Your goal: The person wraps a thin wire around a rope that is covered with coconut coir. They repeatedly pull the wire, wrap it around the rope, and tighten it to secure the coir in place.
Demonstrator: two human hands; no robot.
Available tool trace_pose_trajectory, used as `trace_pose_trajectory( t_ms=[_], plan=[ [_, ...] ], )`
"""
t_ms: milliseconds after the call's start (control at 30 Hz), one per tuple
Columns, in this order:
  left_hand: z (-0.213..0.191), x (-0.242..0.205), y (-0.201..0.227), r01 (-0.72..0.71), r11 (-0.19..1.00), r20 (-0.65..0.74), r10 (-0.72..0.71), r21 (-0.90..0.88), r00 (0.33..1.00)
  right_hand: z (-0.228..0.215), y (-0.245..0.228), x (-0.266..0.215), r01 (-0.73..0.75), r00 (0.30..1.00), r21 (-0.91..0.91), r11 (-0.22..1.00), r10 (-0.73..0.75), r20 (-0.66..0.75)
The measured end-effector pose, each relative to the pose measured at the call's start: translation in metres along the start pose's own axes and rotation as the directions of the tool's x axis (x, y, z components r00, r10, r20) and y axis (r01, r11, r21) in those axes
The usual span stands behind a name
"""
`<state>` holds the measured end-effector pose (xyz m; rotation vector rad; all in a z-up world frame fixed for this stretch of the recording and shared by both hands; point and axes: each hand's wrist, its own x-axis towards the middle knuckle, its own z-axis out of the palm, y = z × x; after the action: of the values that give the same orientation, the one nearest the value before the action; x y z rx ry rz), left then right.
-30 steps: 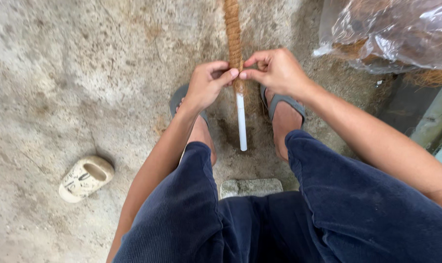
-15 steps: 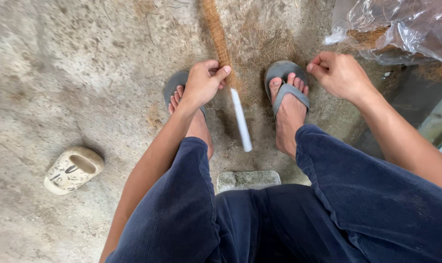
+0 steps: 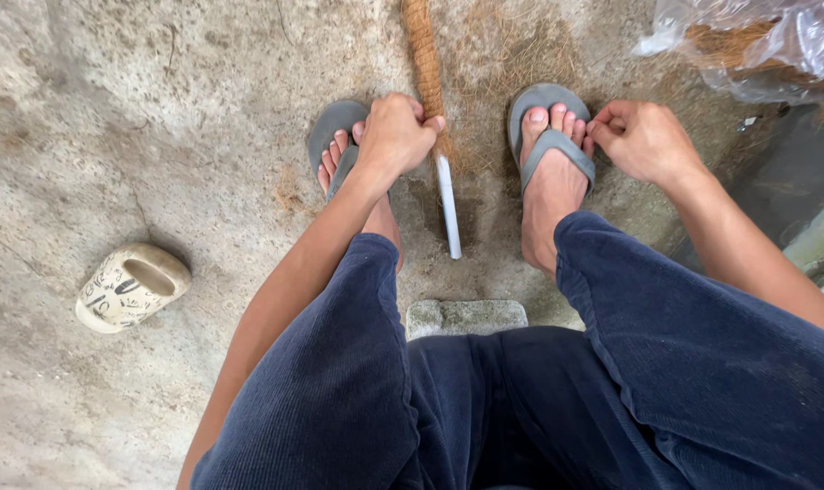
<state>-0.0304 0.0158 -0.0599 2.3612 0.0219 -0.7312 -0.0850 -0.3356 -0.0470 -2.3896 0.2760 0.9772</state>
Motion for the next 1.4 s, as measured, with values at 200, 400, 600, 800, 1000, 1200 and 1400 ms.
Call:
trace_pose_trajectory(
  t_ms=[200, 400, 600, 800, 1000, 1200, 1400],
  plan=[
    [-0.004, 0.007, 0.002, 0.044, 0.995, -0.005, -0.044, 0.090, 0.999, -0.025, -0.012, -0.019, 0.204, 0.970, -0.401, 0.893, -0.239, -0.036],
    [-0.024, -0.013, 0.014, -0.311, 0.929, -0.129, 0.340, 0.199, 0.932, -0.082, -0.065, -0.047, 0.440, 0.898, -0.270, 0.857, -0.428, 0.106],
    [-0.022, 0.020, 0.045, -0.207, 0.813, 0.139, 0.156, 0.544, 0.978, -0.139, -0.114, -0.010, 0.424, 0.899, -0.289, 0.858, -0.437, 0.022],
    [0.002, 0.040, 0.037, -0.086, 0.874, 0.074, 0.058, 0.479, 0.996, -0.156, -0.089, 0.109, 0.279, 0.897, -0.252, 0.927, -0.345, -0.277],
    [-0.025, 0.022, 0.067, -0.111, 0.917, 0.049, 0.100, 0.382, 0.994, -0.122, -0.085, 0.226, 0.370, 0.682, -0.087, 0.925, -0.334, -0.651],
    [-0.106, 0.017, 0.117, -0.318, 0.928, 0.307, 0.252, 0.191, 0.918, -0.111, -0.097, 0.165, 0.616, 0.751, 0.514, 0.597, -0.249, -0.612],
    [-0.145, 0.051, 0.175, -0.163, 0.970, 0.238, 0.204, -0.179, 0.950, -0.086, -0.117, 0.018, 0.568, 0.821, 0.705, 0.424, -0.354, -0.448]
  ],
)
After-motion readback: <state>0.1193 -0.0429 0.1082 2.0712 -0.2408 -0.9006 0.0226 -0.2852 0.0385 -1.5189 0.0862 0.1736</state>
